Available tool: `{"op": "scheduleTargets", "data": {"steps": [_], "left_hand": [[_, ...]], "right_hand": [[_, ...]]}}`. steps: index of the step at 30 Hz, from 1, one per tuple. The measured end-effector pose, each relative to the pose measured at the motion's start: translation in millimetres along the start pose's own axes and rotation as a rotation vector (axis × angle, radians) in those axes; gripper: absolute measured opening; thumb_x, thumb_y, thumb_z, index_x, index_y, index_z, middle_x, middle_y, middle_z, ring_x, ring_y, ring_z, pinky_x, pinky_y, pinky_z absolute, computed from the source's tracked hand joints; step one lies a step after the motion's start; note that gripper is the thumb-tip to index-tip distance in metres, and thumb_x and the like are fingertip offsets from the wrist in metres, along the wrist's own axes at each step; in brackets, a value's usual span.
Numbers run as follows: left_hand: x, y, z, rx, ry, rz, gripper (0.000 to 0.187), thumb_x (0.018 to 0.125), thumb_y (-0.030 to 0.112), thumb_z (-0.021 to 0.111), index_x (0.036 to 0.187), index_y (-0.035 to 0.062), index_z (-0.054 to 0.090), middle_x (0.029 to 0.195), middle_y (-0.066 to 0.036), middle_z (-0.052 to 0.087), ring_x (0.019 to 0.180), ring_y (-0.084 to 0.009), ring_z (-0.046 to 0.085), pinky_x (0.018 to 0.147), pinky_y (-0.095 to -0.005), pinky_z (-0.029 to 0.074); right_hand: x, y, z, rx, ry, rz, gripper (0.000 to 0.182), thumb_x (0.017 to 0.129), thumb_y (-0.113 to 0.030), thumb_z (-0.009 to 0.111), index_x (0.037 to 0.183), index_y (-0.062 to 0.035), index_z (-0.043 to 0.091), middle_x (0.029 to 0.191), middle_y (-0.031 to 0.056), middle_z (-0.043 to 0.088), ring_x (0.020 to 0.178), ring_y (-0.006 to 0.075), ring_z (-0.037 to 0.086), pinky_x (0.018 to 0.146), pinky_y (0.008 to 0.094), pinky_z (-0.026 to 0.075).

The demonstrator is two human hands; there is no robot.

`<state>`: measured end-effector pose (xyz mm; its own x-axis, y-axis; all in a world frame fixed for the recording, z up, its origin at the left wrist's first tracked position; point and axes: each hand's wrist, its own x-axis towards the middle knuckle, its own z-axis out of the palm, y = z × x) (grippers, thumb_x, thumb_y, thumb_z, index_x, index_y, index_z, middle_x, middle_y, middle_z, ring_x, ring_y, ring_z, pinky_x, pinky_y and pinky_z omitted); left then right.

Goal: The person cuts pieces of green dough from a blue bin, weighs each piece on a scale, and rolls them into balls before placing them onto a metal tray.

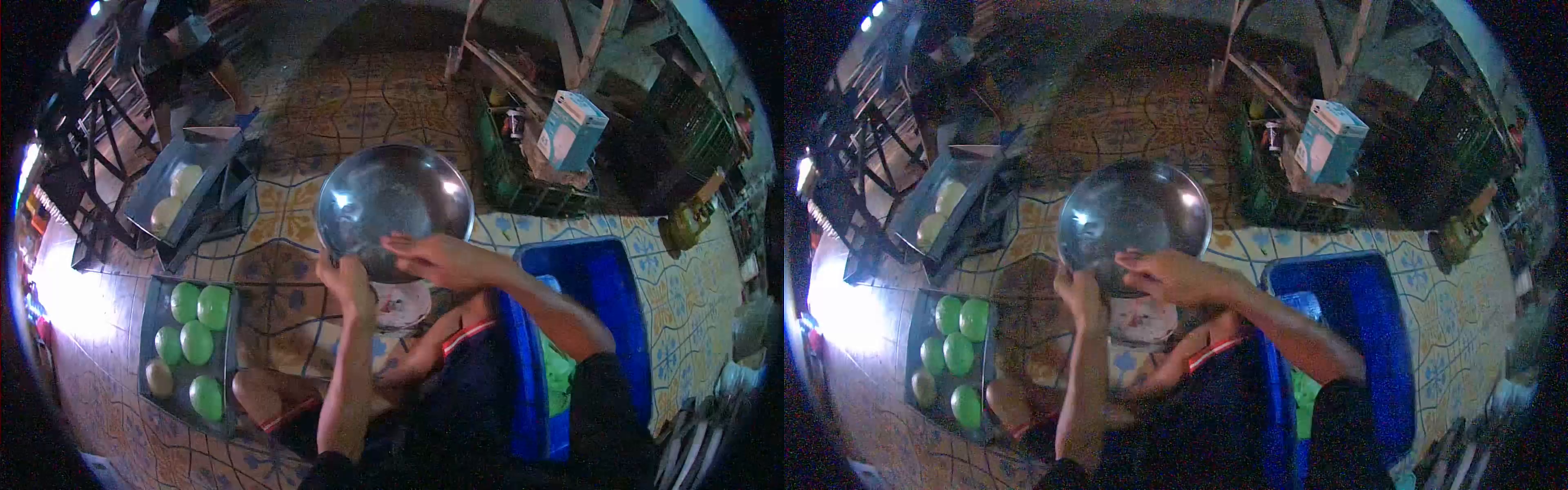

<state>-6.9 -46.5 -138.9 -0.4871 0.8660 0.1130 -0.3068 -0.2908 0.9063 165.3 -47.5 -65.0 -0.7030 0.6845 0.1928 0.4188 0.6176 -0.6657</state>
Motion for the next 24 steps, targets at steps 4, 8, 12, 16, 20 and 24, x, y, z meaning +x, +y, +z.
{"op": "scheduleTargets", "data": {"steps": [4,8,12,16,20,24], "left_hand": [[-3.0,6.7,3.4,-0.059,0.160,0.066,0.054,0.069,-0.008,0.037,0.121,-0.0034,0.051,0.082,-0.005,0.057,0.061,-0.0111,0.045,0.055,-0.0233,0.038],[11.2,-12.1,0.8,-0.157,0.320,-0.068,0.053,0.070,-0.008,0.038,0.121,-0.0029,0.052,0.089,-0.007,0.059,0.060,-0.0107,0.045,0.053,-0.0235,0.038],[14.0,-27.8,-7.6,-0.486,0.082,-0.148,0.028,0.086,0.017,0.047,0.108,0.0021,0.055,0.070,-0.001,0.053,0.052,-0.0093,0.044,0.044,-0.0278,0.037],[9.0,-21.8,-4.4,-0.099,0.197,0.132,0.040,0.078,-0.003,0.043,0.116,-0.0013,0.055,0.085,-0.008,0.060,0.059,-0.0131,0.052,0.050,-0.0280,0.043],[9.6,-26.0,-6.3,-0.234,0.260,-0.044,0.036,0.074,-0.002,0.048,0.109,-0.0035,0.058,0.084,-0.009,0.060,0.062,-0.0140,0.053,0.052,-0.0324,0.044],[21.5,-47.1,-0.9,-0.282,0.355,-0.032,0.035,0.073,-0.001,0.049,0.107,-0.0029,0.057,0.078,-0.006,0.057,0.058,-0.0162,0.049,0.050,-0.0336,0.042]], "right_hand": [[69.0,47.3,-5.1,-0.804,-0.913,0.253,0.045,0.088,-0.028,0.045,0.123,-0.0014,0.048,0.119,0.0263,0.051,0.118,0.0339,0.045,0.100,0.0455,0.034],[51.8,68.1,14.7,-1.145,-0.239,-0.021,0.057,0.086,-0.035,0.046,0.134,-0.0059,0.034,0.137,0.0213,0.029,0.131,0.0349,0.024,0.106,0.0499,0.021],[69.7,44.8,31.0,-0.562,-0.316,-0.106,0.064,0.087,-0.040,0.046,0.140,-0.0117,0.025,0.146,0.0196,0.015,0.135,0.0349,0.015,0.108,0.0525,0.009],[96.5,72.1,-7.0,-0.773,-0.253,-0.122,0.059,0.090,-0.041,0.039,0.141,-0.0201,0.021,0.147,0.0168,0.010,0.134,0.0390,0.012,0.106,0.0569,0.009],[61.8,22.3,0.6,-1.159,-0.468,0.277,0.058,0.091,-0.044,0.032,0.142,-0.0245,0.017,0.149,0.0112,0.005,0.136,0.0345,0.009,0.105,0.0591,0.010],[79.3,76.7,43.1,-0.665,-0.671,-0.228,0.055,0.091,-0.034,0.032,0.143,-0.0281,0.015,0.150,0.0084,0.001,0.137,0.0312,0.005,0.106,0.0584,0.008]]}}
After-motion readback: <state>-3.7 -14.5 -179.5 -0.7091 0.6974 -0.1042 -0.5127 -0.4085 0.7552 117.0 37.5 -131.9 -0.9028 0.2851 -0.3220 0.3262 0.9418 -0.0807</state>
